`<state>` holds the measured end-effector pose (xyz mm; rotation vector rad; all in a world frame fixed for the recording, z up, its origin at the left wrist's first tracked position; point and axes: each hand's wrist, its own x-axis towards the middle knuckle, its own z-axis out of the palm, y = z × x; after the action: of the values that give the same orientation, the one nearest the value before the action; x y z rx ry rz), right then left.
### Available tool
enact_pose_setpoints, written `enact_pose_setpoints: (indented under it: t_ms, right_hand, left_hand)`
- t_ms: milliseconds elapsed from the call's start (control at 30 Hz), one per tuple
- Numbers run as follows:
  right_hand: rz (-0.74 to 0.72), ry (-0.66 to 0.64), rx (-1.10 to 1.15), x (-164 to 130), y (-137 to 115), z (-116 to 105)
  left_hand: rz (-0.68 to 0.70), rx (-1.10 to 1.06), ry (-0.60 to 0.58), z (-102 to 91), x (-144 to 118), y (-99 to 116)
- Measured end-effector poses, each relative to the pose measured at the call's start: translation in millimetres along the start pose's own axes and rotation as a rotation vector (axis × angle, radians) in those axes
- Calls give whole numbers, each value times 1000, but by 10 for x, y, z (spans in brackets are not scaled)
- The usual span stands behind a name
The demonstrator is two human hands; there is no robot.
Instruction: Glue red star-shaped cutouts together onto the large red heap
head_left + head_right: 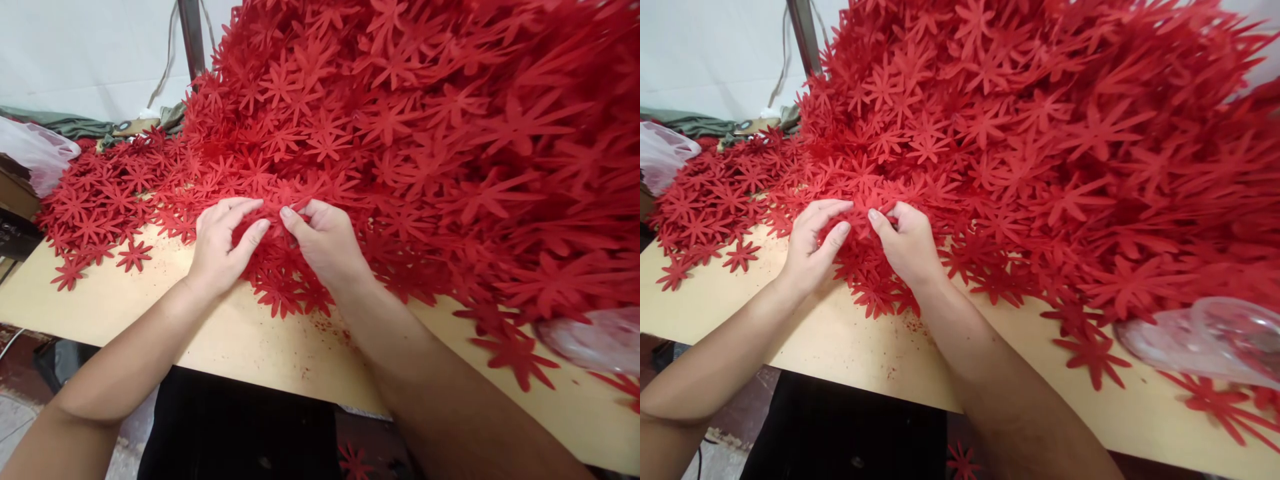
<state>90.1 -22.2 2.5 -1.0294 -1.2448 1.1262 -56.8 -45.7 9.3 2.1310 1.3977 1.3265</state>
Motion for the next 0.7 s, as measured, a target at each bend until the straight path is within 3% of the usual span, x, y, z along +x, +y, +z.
enact_pose_setpoints:
  t_ms: [133,333,533,633,700]
  right_hand:
    - [-53,-47,-95,-39,1,39]
    - [-98,-112,-122,-72,9,85]
    - [-95,-272,-62,-100,-29,88]
    - [-105,-232,-135,-43,2,-9]
    - [-184,-106,-219,20,54,-95]
  left_hand:
    - [-84,-173,-23,89,-13,14]
    - [-369,-632,8,164,20,38]
    - [-610,-840,205,46,128,30]
    - [-645,-885,260,-53,176,-53]
    - [-632,-894,253,-91,186,-97]
